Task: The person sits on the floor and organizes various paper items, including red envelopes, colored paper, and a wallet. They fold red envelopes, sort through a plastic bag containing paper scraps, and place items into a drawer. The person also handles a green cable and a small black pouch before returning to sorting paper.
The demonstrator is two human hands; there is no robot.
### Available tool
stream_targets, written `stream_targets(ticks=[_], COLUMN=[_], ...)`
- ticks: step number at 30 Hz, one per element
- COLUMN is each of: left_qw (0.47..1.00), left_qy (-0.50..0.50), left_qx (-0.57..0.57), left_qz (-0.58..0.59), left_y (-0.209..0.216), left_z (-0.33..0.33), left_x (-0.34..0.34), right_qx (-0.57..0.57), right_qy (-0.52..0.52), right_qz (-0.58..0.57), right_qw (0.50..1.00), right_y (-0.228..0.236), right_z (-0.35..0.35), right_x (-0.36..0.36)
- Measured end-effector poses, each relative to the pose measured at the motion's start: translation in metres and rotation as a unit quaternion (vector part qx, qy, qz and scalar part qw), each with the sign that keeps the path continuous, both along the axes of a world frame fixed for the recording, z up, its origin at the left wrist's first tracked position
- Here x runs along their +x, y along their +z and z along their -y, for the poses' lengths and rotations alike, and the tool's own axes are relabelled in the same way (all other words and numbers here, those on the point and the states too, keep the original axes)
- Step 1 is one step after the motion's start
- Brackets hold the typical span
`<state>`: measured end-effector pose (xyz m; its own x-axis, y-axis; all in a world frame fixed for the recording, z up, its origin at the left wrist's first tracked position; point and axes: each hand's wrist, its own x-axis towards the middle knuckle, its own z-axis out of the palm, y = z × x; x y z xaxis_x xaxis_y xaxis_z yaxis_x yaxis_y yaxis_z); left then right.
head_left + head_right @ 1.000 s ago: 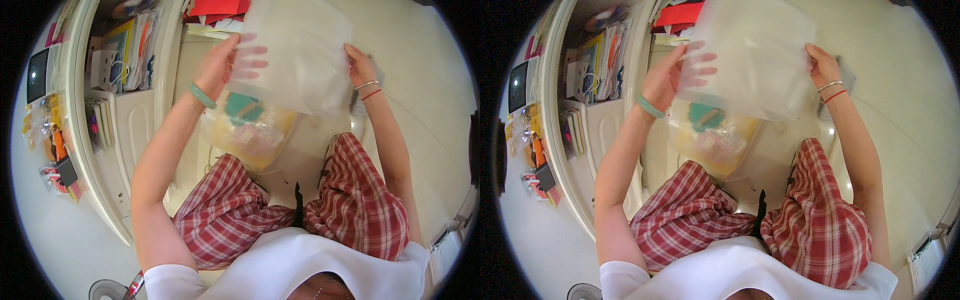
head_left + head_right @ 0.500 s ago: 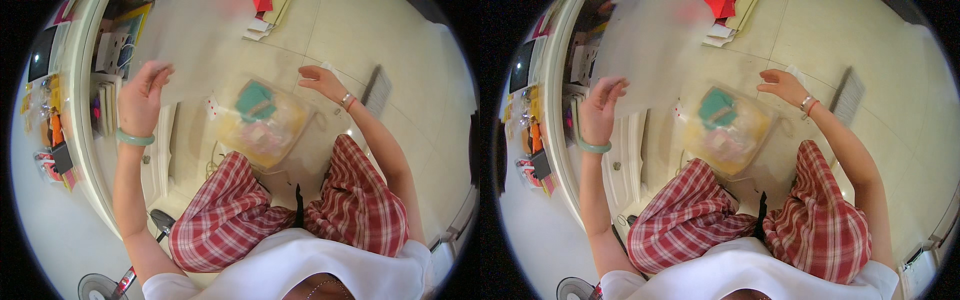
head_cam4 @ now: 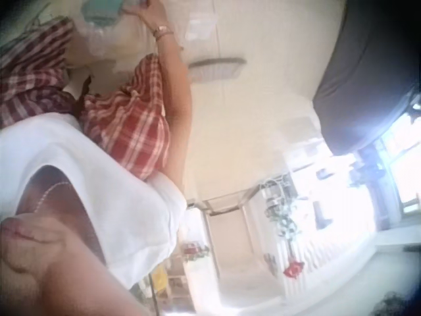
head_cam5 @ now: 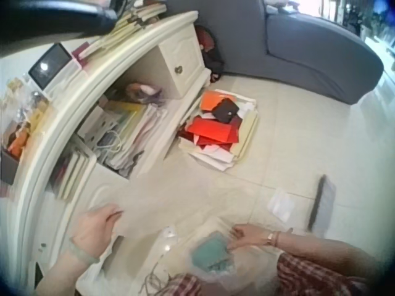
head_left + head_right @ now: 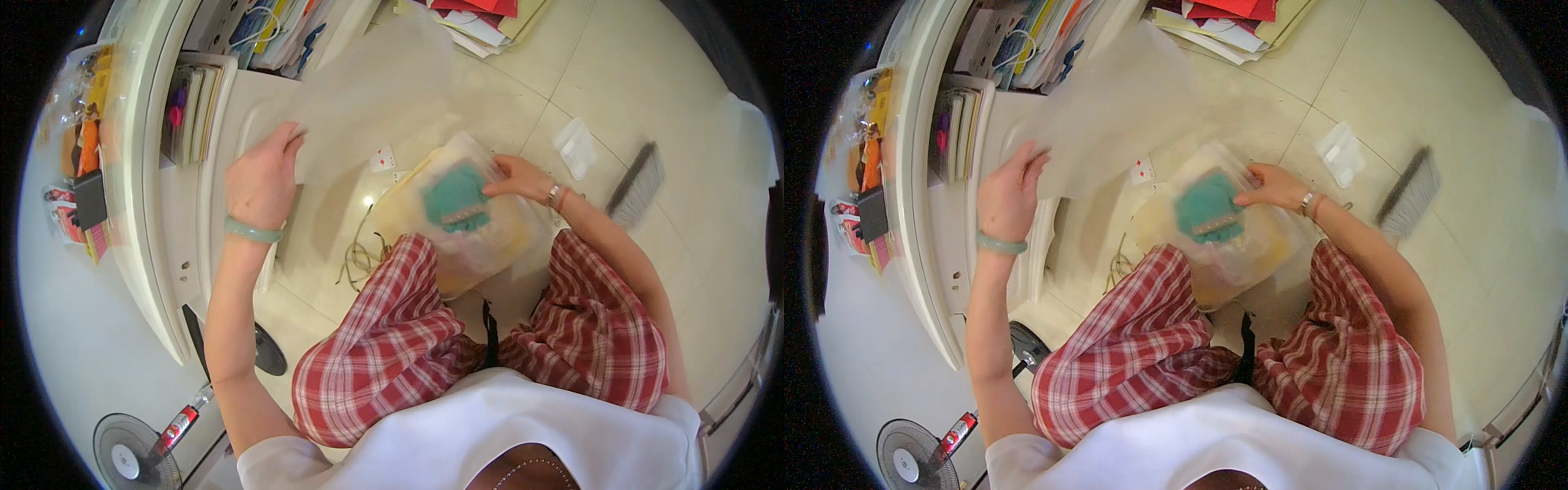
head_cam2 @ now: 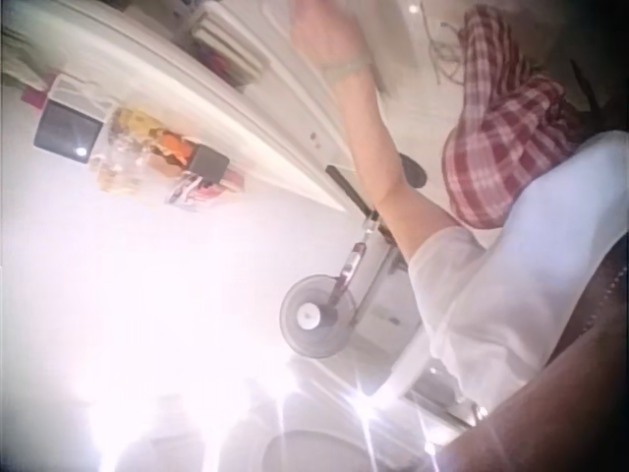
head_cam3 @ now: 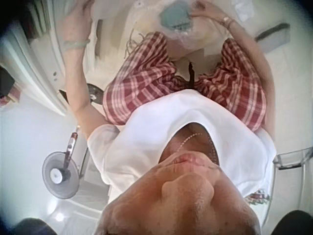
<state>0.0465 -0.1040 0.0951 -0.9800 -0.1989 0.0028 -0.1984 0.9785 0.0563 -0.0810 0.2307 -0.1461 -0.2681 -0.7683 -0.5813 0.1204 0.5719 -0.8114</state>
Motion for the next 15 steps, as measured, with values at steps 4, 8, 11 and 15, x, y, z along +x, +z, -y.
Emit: stream_targets(ticks=[4,8,11,15], left_qw=[0.996,0.963,0.978,0.997], left_qy=[0.068,0.181,0.132,0.012], left_qx=[0.052,0.191,0.160,0.071], left_qz=[0.010,0.053,0.005,0.040], left_y=[0.008,0.008,0.003,-0.004], left_z=[0.017,0.029,0.038,0.017], left_x=[0.032,0.061,0.091,0.102], right_qx=[-0.081,-0.122,-0.106,-0.181], right_qy=[-0.129,-0.172,-0.186,-0.206], right_qz=[0.086,0.126,0.028,-0.247], right_qw=[0.985,0.969,0.976,0.930], right_y=[0.029,0.063,0.094,0.085], right_z=[-0.030,-0.062,-0.078,-0.130], right_x=[0.027,0.024,0.009,-0.038])
